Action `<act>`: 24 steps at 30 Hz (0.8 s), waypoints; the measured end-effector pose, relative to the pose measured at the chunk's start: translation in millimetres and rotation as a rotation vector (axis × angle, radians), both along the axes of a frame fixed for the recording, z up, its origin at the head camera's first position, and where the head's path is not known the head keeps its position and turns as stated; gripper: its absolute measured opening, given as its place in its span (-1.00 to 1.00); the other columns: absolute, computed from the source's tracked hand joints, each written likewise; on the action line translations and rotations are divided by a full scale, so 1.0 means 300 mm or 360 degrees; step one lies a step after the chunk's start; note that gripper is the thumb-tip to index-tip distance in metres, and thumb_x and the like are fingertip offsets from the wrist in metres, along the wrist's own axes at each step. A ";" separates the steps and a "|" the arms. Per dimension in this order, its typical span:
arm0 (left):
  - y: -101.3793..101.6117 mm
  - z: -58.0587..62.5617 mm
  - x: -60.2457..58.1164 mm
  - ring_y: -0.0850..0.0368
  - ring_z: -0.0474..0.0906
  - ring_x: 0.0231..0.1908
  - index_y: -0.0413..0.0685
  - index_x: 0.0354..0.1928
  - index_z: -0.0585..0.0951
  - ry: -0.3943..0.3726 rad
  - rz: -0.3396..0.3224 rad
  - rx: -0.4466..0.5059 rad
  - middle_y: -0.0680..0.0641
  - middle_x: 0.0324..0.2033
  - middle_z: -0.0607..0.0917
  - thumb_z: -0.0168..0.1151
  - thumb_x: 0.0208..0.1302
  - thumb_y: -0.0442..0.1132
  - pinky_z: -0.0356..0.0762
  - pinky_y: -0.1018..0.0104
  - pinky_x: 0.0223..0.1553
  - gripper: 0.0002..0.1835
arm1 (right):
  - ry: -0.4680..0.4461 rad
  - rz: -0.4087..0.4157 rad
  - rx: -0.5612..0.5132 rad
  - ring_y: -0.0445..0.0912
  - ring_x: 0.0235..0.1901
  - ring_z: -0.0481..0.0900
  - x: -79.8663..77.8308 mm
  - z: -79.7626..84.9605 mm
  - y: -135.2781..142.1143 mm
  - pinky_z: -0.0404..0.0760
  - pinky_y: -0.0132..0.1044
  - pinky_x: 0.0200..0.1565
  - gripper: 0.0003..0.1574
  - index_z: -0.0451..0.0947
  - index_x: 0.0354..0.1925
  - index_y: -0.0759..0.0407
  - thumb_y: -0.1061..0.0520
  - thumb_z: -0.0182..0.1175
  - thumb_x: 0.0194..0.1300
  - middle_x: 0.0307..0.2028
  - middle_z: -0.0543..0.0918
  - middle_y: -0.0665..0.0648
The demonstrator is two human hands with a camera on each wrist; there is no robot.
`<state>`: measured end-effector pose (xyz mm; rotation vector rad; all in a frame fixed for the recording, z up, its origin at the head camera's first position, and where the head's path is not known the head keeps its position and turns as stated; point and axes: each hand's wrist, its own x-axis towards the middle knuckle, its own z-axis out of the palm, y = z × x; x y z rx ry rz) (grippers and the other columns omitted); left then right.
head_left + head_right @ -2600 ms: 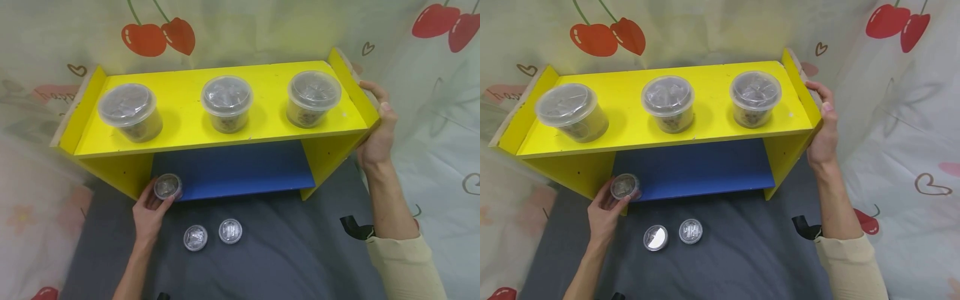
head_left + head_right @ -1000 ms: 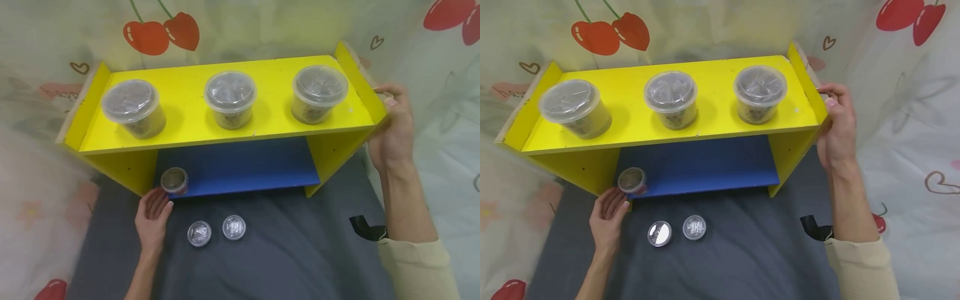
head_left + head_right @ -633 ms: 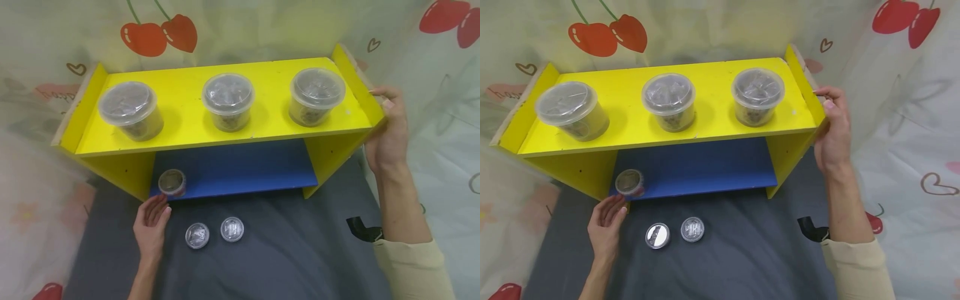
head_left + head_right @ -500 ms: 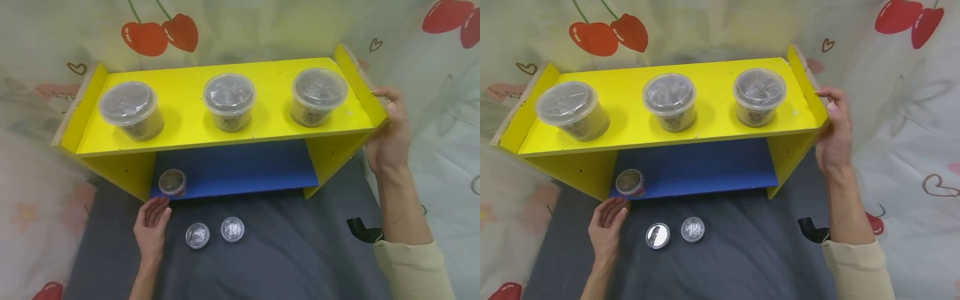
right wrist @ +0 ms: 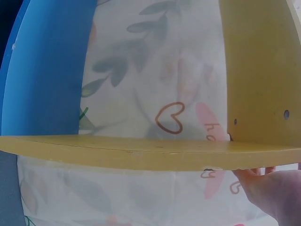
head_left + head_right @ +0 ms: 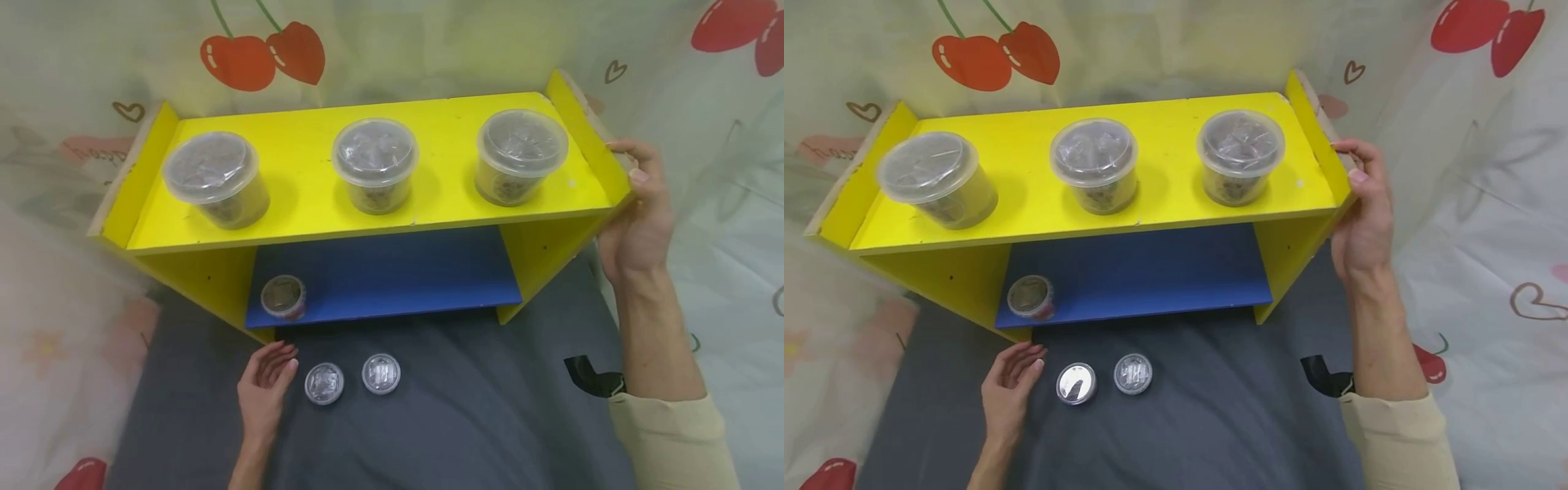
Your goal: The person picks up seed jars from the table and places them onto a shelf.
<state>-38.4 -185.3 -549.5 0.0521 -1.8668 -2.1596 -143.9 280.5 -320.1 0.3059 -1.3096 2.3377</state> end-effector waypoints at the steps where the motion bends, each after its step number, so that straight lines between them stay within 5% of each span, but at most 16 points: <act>1: 0.001 -0.007 0.005 0.06 0.67 -0.05 -0.56 0.13 0.44 -0.0006 -0.0017 -0.0010 -0.30 -0.08 0.67 0.28 0.16 -0.65 0.59 0.29 0.01 -0.53 | 0.0006 -0.0001 -0.0007 -0.07 -0.56 0.51 0.000 -0.001 -0.001 0.54 -0.33 -0.43 -0.50 0.39 0.10 0.37 0.15 -0.05 0.24 -0.53 0.53 0.18; 10: 0.010 -0.053 0.041 -0.04 0.60 0.05 -0.54 0.16 0.44 -0.0049 -0.0101 -0.0119 -0.48 0.01 0.58 0.31 0.12 -0.65 0.53 0.16 0.12 -0.48 | 0.0033 -0.0009 -0.0089 -0.05 -0.55 0.52 0.001 -0.014 -0.002 0.55 -0.33 -0.43 -0.50 0.40 0.10 0.40 0.17 -0.04 0.23 -0.49 0.57 0.21; 24: 0.022 -0.104 0.077 0.00 0.56 0.12 -0.42 0.13 0.55 -0.0139 -0.0029 -0.0248 -0.43 0.09 0.59 0.38 0.03 -0.66 0.44 0.28 0.20 -0.46 | 0.0024 -0.0016 -0.0103 -0.04 -0.53 0.54 -0.008 -0.010 -0.011 0.56 -0.32 -0.43 -0.48 0.43 0.10 0.39 0.15 0.00 0.21 -0.46 0.59 0.23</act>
